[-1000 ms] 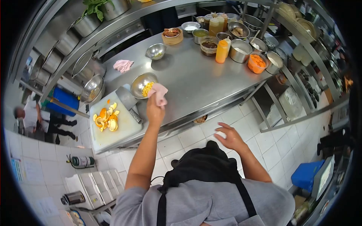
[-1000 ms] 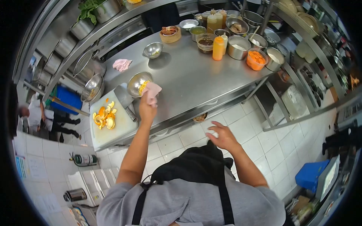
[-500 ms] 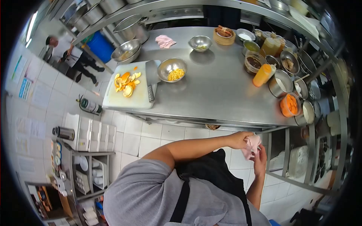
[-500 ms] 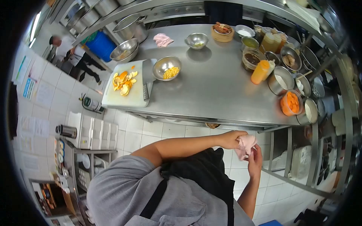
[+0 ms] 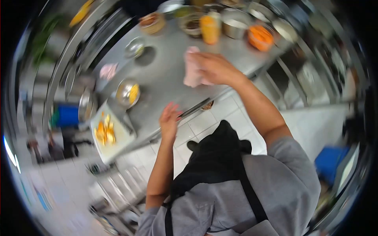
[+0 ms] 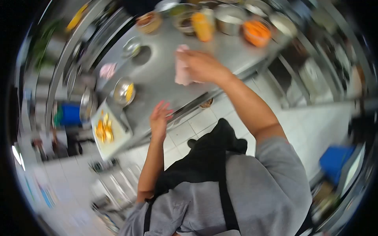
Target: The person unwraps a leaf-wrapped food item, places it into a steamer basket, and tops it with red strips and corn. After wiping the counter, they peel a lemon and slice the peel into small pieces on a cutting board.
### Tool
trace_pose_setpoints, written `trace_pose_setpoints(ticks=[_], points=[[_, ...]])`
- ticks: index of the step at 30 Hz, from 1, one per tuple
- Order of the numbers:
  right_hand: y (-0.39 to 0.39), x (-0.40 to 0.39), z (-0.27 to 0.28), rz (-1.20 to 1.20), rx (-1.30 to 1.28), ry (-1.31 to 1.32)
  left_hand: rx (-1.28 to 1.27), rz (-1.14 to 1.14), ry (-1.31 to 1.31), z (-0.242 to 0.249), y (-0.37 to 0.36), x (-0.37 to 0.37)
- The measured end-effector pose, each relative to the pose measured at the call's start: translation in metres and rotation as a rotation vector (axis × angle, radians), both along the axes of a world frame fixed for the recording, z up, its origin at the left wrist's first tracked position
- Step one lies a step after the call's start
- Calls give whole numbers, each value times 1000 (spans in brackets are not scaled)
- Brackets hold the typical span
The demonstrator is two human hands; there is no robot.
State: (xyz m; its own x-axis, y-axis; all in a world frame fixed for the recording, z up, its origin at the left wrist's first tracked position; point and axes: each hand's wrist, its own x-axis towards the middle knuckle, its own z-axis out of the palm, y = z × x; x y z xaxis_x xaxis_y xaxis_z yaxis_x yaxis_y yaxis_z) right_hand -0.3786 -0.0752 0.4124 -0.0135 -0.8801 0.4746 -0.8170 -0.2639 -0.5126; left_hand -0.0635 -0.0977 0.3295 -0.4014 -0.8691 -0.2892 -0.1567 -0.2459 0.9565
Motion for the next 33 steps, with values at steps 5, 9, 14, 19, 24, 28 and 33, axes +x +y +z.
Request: trace_pose_setpoints(ticks=[5, 9, 14, 19, 24, 28, 33], points=[[64, 63, -45, 143, 50, -655, -525, -210, -198, -18, -68, -26], [165, 87, -154, -108, 115, -896, -618, -545, -451, 5, -106, -129], [338, 63, -258, -805, 132, -1520, -1536, -692, -803, -88, -134, -214], [389, 13, -307, -1290, 476, -1001, -1574, -833, -660, -89, -107, -238], [231, -62, -346, -906, 167, -477, -1550, -841, -701, -86, -108, -237], [110, -136, -303, -597, 236, -53, -1497, -804, -615, -84, -102, -242], [-4, -175, -273, -398, 224, 137, -1409, -746, -662, -75, -102, -243]])
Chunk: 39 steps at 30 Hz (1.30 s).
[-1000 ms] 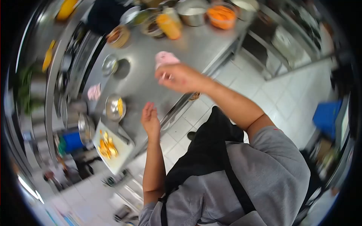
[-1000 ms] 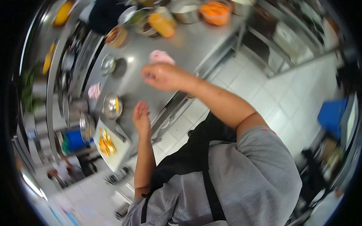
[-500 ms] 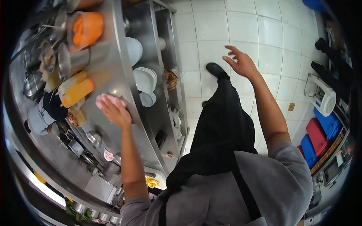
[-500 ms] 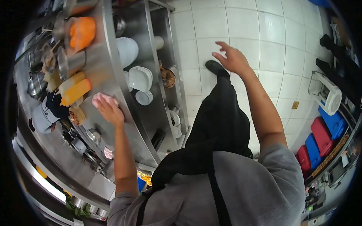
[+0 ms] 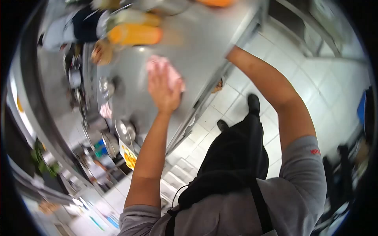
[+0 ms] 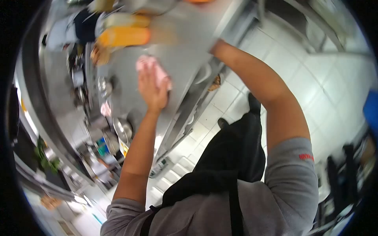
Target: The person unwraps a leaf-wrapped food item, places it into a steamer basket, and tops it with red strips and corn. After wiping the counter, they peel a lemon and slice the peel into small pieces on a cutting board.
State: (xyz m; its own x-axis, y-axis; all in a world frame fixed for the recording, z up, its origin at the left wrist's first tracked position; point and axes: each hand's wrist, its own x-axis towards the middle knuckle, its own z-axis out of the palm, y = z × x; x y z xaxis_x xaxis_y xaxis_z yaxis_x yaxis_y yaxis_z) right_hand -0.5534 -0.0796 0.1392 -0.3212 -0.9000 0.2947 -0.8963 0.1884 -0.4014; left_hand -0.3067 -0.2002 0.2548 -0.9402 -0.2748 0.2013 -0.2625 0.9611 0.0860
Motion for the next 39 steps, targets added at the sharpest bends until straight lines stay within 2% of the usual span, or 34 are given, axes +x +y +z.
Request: trace_pose_setpoints(ticks=[4, 6, 11, 22, 24, 26, 31, 33, 35, 37, 39], points=[[13, -4, -28, 99, -72, 63, 18, 198, 21, 1, 7, 4], [33, 0, -41, 121, -93, 85, 70, 169, 51, 5, 9, 5], [43, -51, -86, 130, -130, 116, 90, 198, 140, 12, 8, 7], [52, -14, -107, -153, -108, 55, 111, 188, 174, 12, 10, 10], [68, -18, -95, -191, -116, 63, 109, 187, 167, 13, 11, 10], [101, -5, -37, -66, -84, 353, 103, 197, 166, 15, 11, 11], [203, 25, -12, -87, 119, 289, 115, 200, 172, 15, 15, 14], [256, 37, -16, -52, 119, 253, 98, 207, 194, 13, 17, 22], [304, 56, 7, -103, 388, 115, 89, 228, 219, 15, 20, 35], [339, 81, 63, -133, 496, -97, 102, 101, 198, 20, 20, 78], [383, 95, 100, -85, 409, -259, 109, 186, 195, 22, 20, 127]])
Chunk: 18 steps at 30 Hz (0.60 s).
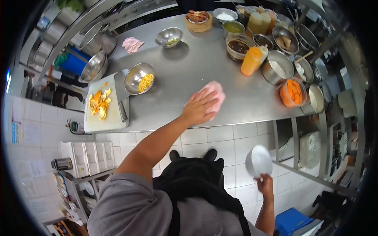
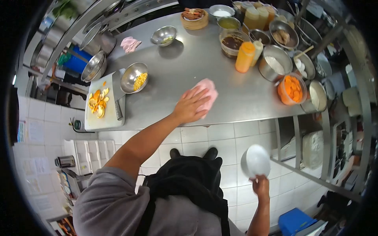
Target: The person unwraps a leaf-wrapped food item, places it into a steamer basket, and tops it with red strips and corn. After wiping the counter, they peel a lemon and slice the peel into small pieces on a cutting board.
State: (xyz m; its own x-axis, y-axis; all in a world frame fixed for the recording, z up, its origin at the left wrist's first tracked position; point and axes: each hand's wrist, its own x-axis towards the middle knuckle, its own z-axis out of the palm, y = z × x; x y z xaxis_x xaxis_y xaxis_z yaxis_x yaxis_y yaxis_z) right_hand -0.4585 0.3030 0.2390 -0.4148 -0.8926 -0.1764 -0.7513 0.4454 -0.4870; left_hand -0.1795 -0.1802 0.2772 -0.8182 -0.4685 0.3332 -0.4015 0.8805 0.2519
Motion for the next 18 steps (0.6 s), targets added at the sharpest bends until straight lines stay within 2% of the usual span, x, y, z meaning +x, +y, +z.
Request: trace_pose_setpoints(ticks=[1, 2, 4, 6, 8, 12, 14, 16, 17, 18], points=[[3, 7, 35, 75, -40, -116, 20, 53, -27, 2, 2, 25], [-10, 23, 81, -23, 125, -163, 20, 119, -23, 3, 6, 50], [-36, 40, 135, 49, 29, -302, 24, 194, 12, 6, 10, 96], [-77, 45, 166, 149, 25, -350, 39, 281, -26, 4, 14, 132], [-153, 57, 199, 395, -42, -169, 68, 280, 1, -1, 11, 147], [-327, 111, 226, 689, -276, -34, 108, 281, 2, -10, 5, 155], [-421, 154, 240, 704, -356, -42, 230, 249, -53, -15, -2, 156], [-516, 188, 233, 701, -336, -171, 353, 162, -174, -9, -10, 162], [-562, 214, 235, 660, -313, -195, 345, 172, -162, 2, -17, 171], [-606, 244, 235, 615, -288, -221, 448, 87, -159, 21, -22, 182]])
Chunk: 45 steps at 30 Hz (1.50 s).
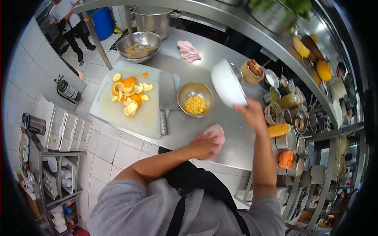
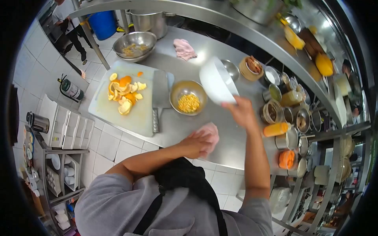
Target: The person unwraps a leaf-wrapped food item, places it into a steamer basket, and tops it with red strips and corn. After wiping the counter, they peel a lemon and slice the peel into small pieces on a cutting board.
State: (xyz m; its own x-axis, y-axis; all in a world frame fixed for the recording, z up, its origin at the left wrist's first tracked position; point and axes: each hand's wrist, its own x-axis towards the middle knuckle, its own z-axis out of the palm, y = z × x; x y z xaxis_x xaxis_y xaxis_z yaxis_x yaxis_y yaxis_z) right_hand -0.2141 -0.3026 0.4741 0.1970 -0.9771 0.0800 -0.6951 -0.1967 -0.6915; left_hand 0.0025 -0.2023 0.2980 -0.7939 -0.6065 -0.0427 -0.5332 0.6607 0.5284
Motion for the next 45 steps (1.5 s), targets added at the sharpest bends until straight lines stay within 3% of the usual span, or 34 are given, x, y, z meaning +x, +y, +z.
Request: trace_pose_setpoints(ticks=[2, 4, 5, 7, 10, 14, 18, 20, 22, 24, 26, 27, 30, 31, 33, 38, 40, 45], points=[[-76, 50, -11, 36, -75, -7, 100, -68, 27, 29, -15, 29], [-149, 77, -47, 117, -108, 10, 404, -42, 239, 53, -30, 70], [-177, 81, -72, 124, -116, 16, 489, -54, 150, 85, -41, 93], [-225, 90, -117, 84, -451, 370, 505, -16, 222, 97, -45, 136], [-242, 92, -147, 139, -262, 425, 576, 109, 360, 104, -39, 199], [-234, 98, -141, -4, -26, 671, 667, 454, 467, 111, -6, 252], [-265, 39, -200, 50, -225, 622, 696, 677, 573, 118, 33, 265], [-270, 28, -195, 109, -156, 584, 716, 747, 590, 117, 47, 265], [-241, 41, -161, 101, -262, 491, 808, 844, 752, 112, 53, 264], [-194, 57, -117, 71, -357, 398, 732, 894, 701, 116, 54, 267], [-147, 64, -93, 47, -55, -139, 588, 1000, 674, 108, 52, 277], [-130, 55, -99, 97, 22, -285, 512, 1048, 626, 101, 48, 284], [-65, 42, -101, 132, 174, -436, 477, 1189, 467, 105, 29, 302], [-42, 43, -97, 97, 174, -415, 491, 1179, 459, 101, 23, 308], [-10, 35, -105, 45, 184, -439, 281, 1259, 282, 90, 8, 321], [49, 83, -109, -101, 222, -467, 197, 1184, 163, 63, -35, 338], [65, 129, -108, -56, 229, -349, 305, 1206, 41, 71, -47, 326], [64, 258, -120, -119, 97, 38, 195, 884, -18, 47, -66, 341]])
